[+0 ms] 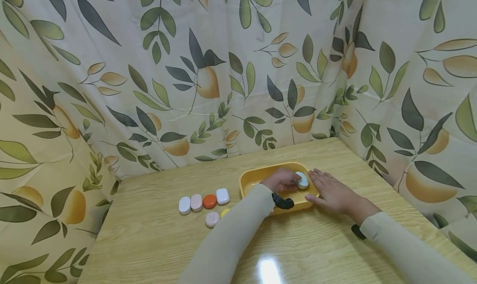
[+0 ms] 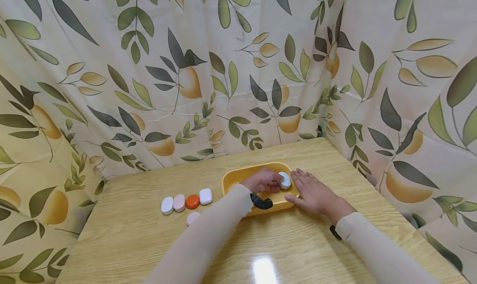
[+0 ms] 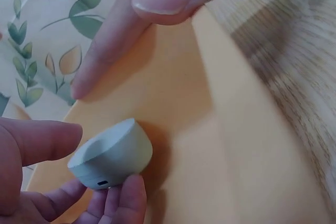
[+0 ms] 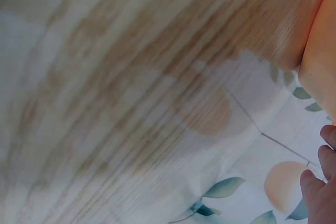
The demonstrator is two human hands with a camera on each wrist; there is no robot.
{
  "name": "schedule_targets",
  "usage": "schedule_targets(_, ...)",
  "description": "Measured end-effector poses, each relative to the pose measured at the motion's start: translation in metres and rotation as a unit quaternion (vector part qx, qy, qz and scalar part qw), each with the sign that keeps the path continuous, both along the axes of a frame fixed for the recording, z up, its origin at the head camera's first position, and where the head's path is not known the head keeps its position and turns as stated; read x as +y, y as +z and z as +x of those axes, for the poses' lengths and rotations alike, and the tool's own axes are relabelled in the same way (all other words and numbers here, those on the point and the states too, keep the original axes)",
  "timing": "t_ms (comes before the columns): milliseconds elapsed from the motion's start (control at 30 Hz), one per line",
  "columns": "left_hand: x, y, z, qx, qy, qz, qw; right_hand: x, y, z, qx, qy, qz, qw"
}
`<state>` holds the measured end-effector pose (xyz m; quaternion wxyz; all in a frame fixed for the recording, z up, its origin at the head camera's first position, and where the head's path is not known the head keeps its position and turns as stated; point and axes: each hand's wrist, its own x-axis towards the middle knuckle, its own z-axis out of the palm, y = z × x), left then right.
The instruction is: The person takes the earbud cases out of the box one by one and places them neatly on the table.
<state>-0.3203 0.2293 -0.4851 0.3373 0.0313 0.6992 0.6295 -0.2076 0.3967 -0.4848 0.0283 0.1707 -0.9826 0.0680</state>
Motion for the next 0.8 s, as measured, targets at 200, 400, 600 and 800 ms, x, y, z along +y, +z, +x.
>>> schedule_targets(200, 0.0, 0.0, -0.001, 0.003, 0.003, 0.01, 0.9999, -0.002, -0.003, -0.001, 0.006, 0.002, -0.009, 0.9999)
schedule_targets(400, -0.002, 0.001, -0.001, 0.003, -0.012, 0.022, 0.9997, -0.002, -0.002, -0.001, 0.002, -0.001, -0.007, 1.0)
schedule_targets(600, -0.006, 0.002, -0.003, 0.009, -0.029, 0.04, 0.9987, -0.002, 0.0, -0.002, 0.005, 0.001, 0.002, 1.0)
schedule_targets(800, -0.011, 0.006, -0.004, 0.005, -0.049, 0.056, 0.9972, 0.001, -0.003, -0.001, 0.002, -0.001, 0.004, 1.0)
